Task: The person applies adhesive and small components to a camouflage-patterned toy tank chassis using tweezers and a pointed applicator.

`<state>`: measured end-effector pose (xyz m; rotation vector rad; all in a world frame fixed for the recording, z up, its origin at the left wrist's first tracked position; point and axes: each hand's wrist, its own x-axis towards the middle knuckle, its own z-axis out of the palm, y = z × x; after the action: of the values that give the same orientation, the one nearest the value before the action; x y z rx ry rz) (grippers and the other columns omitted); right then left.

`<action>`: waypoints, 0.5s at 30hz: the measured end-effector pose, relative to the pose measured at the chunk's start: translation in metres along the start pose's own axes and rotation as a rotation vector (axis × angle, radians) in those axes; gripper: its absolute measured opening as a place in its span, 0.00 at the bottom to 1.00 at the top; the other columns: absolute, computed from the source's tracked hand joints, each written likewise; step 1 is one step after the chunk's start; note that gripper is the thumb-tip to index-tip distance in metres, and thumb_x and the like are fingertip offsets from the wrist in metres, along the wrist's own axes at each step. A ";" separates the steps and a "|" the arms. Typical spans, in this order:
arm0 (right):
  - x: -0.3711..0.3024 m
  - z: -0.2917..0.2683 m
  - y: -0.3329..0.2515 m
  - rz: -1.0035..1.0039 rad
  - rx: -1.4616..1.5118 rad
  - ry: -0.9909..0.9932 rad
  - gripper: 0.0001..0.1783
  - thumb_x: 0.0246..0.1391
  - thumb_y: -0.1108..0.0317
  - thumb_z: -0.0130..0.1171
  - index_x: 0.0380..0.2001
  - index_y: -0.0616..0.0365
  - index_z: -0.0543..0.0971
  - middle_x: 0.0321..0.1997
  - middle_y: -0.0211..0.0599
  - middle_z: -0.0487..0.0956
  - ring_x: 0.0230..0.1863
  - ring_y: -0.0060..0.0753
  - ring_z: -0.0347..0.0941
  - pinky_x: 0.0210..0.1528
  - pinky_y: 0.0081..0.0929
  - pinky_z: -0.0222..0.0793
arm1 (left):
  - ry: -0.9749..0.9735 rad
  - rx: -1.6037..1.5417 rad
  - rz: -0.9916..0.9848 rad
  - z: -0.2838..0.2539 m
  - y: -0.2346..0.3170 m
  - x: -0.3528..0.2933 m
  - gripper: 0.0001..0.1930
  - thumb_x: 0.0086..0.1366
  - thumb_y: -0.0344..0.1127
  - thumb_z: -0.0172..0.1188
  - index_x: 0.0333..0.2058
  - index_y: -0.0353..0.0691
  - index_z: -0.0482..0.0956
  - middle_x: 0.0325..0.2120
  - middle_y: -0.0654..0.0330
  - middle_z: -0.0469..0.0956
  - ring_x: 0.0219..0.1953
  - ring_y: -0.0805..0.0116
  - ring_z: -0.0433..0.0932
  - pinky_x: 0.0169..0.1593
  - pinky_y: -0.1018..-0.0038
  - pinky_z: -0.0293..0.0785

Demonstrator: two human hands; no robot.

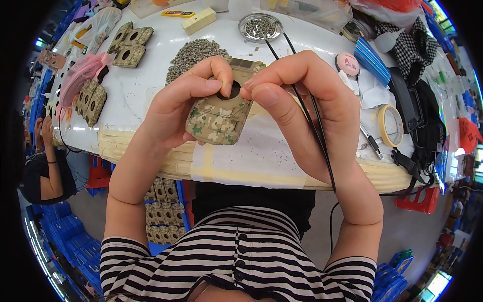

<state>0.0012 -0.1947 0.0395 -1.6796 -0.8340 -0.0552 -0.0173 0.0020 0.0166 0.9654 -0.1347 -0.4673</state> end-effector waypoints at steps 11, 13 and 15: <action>0.000 0.003 0.001 0.029 0.022 0.022 0.10 0.61 0.66 0.47 0.31 0.63 0.71 0.31 0.42 0.77 0.36 0.31 0.76 0.52 0.36 0.68 | -0.049 -0.016 -0.026 -0.006 0.001 -0.001 0.08 0.61 0.37 0.48 0.32 0.39 0.69 0.24 0.62 0.73 0.13 0.78 0.68 0.11 0.82 0.62; -0.001 0.002 0.002 0.025 0.059 0.036 0.10 0.61 0.67 0.47 0.31 0.63 0.71 0.31 0.41 0.77 0.36 0.31 0.76 0.52 0.35 0.68 | -0.001 0.018 0.001 0.000 0.000 0.000 0.08 0.62 0.38 0.45 0.32 0.39 0.67 0.21 0.58 0.72 0.06 0.80 0.59 0.07 0.85 0.51; -0.001 -0.001 0.003 0.027 0.087 0.073 0.10 0.61 0.67 0.47 0.31 0.63 0.71 0.31 0.41 0.77 0.37 0.31 0.76 0.52 0.35 0.68 | -0.036 0.018 -0.015 -0.002 0.002 0.000 0.08 0.62 0.37 0.46 0.32 0.39 0.67 0.25 0.55 0.74 0.10 0.79 0.65 0.09 0.85 0.57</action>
<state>0.0024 -0.1959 0.0372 -1.5970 -0.7491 -0.0604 -0.0162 0.0042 0.0170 0.9766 -0.1643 -0.4976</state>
